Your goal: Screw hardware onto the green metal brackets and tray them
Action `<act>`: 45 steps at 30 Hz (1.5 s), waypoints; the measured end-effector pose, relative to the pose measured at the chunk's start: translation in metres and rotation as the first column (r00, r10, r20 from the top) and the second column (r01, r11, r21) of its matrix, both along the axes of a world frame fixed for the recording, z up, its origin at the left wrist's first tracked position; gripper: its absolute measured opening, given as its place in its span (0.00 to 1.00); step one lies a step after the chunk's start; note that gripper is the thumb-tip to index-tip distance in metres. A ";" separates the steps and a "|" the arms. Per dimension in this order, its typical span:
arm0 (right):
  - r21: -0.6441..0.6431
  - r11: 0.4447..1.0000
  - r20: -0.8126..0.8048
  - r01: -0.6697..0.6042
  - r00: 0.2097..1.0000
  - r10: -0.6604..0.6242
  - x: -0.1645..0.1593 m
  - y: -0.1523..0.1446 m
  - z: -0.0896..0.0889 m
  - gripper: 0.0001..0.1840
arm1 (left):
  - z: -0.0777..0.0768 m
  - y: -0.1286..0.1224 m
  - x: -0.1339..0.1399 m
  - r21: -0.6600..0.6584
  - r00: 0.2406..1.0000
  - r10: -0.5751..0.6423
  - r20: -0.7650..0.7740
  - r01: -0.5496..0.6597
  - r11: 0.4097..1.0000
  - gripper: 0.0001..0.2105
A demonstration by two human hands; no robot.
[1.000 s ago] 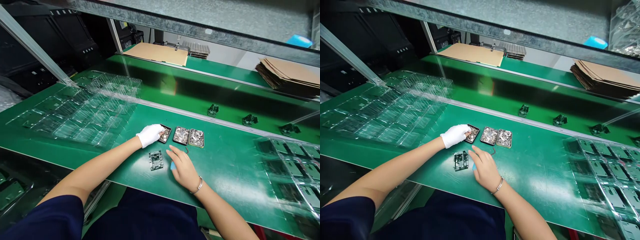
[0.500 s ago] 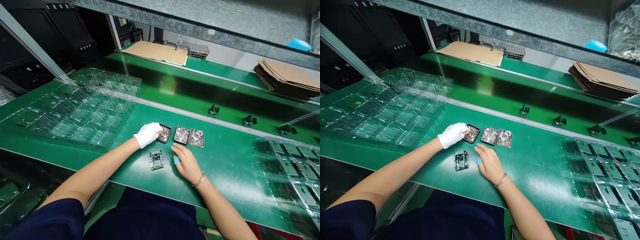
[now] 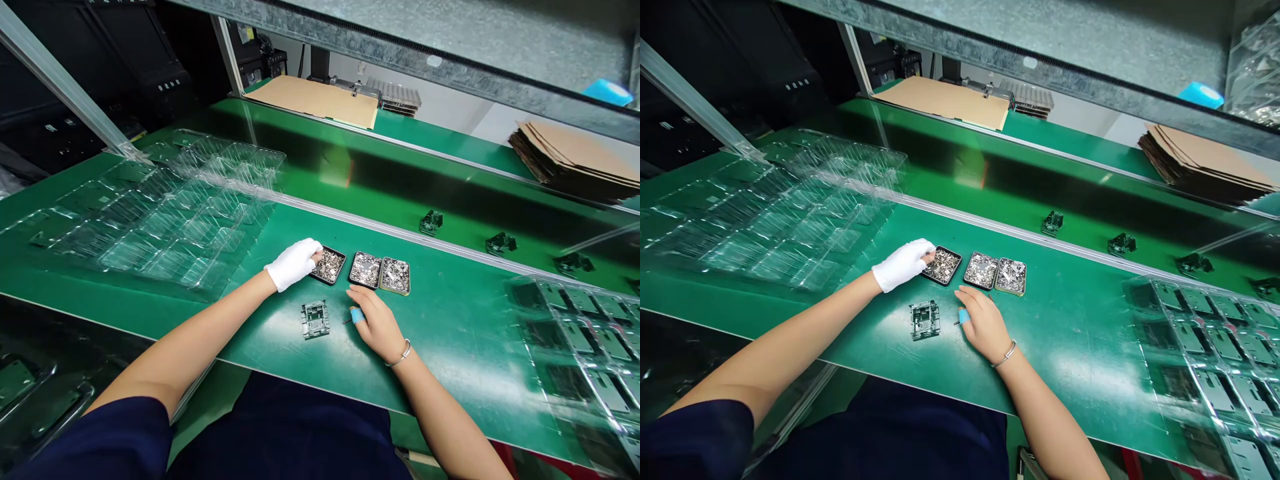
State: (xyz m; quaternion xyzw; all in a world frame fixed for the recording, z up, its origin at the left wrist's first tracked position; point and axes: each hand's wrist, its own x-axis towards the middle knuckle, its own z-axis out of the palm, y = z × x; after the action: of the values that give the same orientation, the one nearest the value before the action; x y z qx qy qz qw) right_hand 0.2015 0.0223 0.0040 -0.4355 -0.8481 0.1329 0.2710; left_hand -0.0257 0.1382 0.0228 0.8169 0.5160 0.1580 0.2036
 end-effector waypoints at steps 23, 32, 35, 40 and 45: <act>-0.236 0.971 -0.563 -0.047 0.821 -0.097 -0.035 0.009 0.040 0.04 | 0.039 -0.089 0.026 -0.181 0.743 0.004 0.669 0.157 0.971 0.08; -0.239 0.971 -0.464 0.017 0.876 -0.130 0.004 0.006 0.039 0.05 | 0.008 -0.126 -0.022 0.108 0.861 0.097 0.499 -0.173 0.979 0.21; -0.269 0.962 -0.337 0.043 0.931 -0.136 0.010 0.010 0.026 0.05 | -0.016 -0.140 -0.028 0.057 0.896 0.084 0.435 -0.121 0.991 0.30; -0.325 0.945 -0.148 0.032 0.985 -0.084 0.007 0.019 0.002 0.07 | -0.027 -0.140 -0.017 -0.046 0.948 0.015 0.318 0.000 0.999 0.32; -0.361 0.929 -0.018 0.079 0.996 -0.092 0.010 0.023 -0.007 0.12 | -0.023 -0.128 -0.009 -0.071 0.956 -0.081 0.281 0.105 0.992 0.26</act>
State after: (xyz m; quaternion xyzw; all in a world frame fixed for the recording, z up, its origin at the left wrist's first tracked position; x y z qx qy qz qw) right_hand 0.2115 0.0453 -0.0028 -0.5120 -0.7848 0.2814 0.2069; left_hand -0.0347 0.0101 0.0000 0.8004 0.4498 0.2391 0.3159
